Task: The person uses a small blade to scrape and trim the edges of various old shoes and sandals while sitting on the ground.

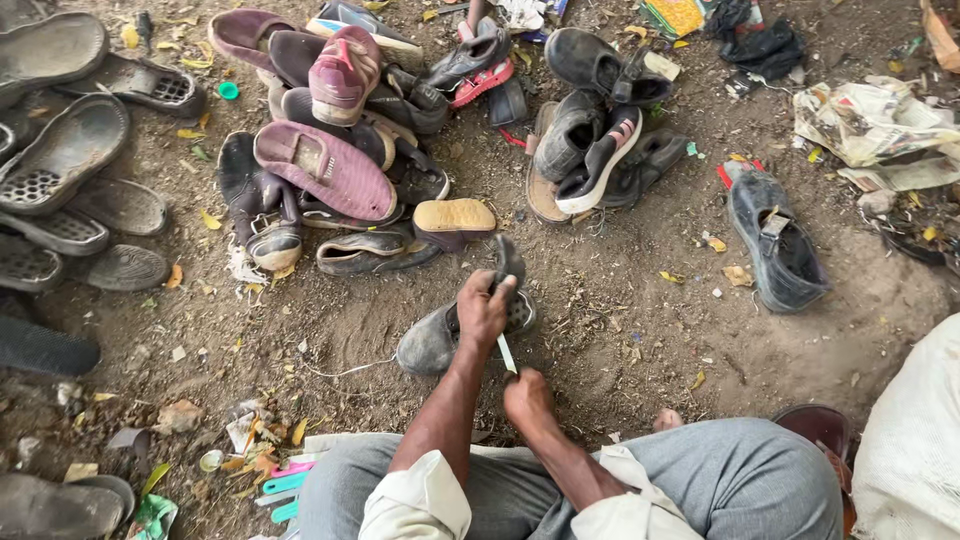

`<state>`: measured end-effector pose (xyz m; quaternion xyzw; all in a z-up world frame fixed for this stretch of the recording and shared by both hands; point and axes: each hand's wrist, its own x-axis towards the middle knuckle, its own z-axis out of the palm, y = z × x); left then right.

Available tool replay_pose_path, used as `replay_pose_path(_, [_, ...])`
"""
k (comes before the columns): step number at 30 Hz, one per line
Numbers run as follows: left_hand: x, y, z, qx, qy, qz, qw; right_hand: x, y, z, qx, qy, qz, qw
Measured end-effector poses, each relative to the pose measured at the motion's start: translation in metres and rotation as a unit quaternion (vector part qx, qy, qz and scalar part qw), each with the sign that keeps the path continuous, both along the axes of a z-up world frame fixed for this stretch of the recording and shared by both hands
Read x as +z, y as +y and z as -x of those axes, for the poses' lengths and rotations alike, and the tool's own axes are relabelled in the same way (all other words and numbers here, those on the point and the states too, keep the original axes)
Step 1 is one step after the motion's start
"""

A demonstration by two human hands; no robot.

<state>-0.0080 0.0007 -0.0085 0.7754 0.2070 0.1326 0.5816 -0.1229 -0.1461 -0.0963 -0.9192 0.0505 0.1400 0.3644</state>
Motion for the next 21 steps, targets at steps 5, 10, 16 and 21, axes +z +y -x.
replay_pose_path(5, [0.001,-0.011,-0.005,0.147,-0.061,0.016,0.987,0.025,0.017,-0.037,-0.009,-0.024,-0.010,1.000])
replay_pose_path(10, [0.031,-0.023,-0.002,0.050,0.042,-0.060,0.996,0.057,0.008,-0.056,0.020,0.051,0.030,0.998])
replay_pose_path(16, [0.074,-0.009,0.039,-0.210,0.100,-0.340,0.911,0.046,0.009,-0.072,-0.026,0.151,-0.034,0.988])
replay_pose_path(21, [0.062,-0.010,0.063,-0.163,-0.013,-0.386,0.908,0.018,-0.001,-0.076,0.053,0.010,-0.028,0.998])
